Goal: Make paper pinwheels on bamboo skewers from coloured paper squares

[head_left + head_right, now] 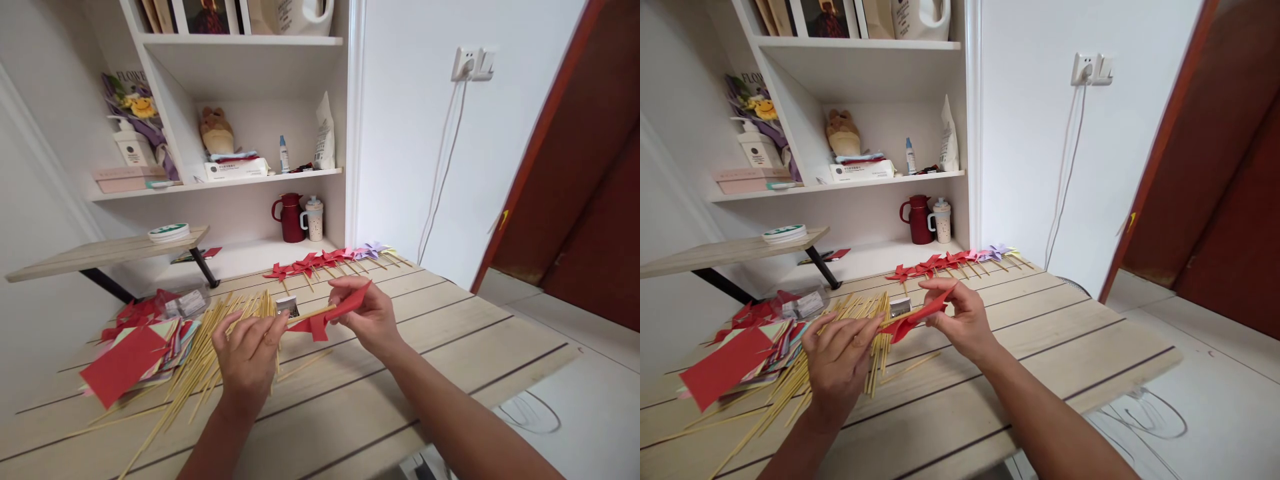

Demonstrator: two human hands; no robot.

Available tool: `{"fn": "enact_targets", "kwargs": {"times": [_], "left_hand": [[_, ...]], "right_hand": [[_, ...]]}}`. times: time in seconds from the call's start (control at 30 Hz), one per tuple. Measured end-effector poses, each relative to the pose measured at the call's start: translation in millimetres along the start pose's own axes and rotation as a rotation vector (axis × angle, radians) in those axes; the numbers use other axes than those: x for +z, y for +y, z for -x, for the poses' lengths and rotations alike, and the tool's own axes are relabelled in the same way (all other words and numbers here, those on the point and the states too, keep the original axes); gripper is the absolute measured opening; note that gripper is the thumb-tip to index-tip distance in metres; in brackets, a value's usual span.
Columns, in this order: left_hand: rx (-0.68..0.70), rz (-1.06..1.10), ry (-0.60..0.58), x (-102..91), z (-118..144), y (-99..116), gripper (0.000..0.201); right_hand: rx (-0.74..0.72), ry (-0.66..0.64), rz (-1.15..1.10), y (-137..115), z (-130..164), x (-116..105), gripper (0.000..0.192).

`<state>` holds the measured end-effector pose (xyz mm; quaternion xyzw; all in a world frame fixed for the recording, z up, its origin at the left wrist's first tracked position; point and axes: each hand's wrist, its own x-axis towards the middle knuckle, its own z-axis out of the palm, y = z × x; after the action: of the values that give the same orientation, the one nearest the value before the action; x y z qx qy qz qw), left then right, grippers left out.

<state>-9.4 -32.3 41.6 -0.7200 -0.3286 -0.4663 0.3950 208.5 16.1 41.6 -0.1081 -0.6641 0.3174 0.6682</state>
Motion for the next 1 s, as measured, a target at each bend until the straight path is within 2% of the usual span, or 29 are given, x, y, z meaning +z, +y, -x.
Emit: {"fn": "enact_targets", "kwargs": {"times": [0.23,0.53,0.7,0.83,1.0], "left_hand": [[0.073,-0.058,0.002,-6.7,-1.4,-3.2,0.031],[0.084,-0.078,-0.008,-8.7,-3.2,-1.7,0.032],[0.084,-0.081,-0.007,-9.2,-2.7,-0.5,0.034],[0.079,-0.080,0.006,-9.3,-3.0,1.0,0.034],[0.063,-0.078,0.008,-10.3,-4.4,3.7,0.038]], "right_hand": [[-0.080,0.019,0.089,-4.5,-4.0,-0.6,0.022],[-0.131,0.026,0.100,-4.0,-3.8,-0.2,0.023],[-0.127,0.036,0.135,-4.4,-3.2,-0.3,0.021],[-0.109,0.070,0.180,-8.9,-3.8,1.4,0.012],[-0.076,0.093,0.233,-12.3,-3.9,0.7,0.013]]}}
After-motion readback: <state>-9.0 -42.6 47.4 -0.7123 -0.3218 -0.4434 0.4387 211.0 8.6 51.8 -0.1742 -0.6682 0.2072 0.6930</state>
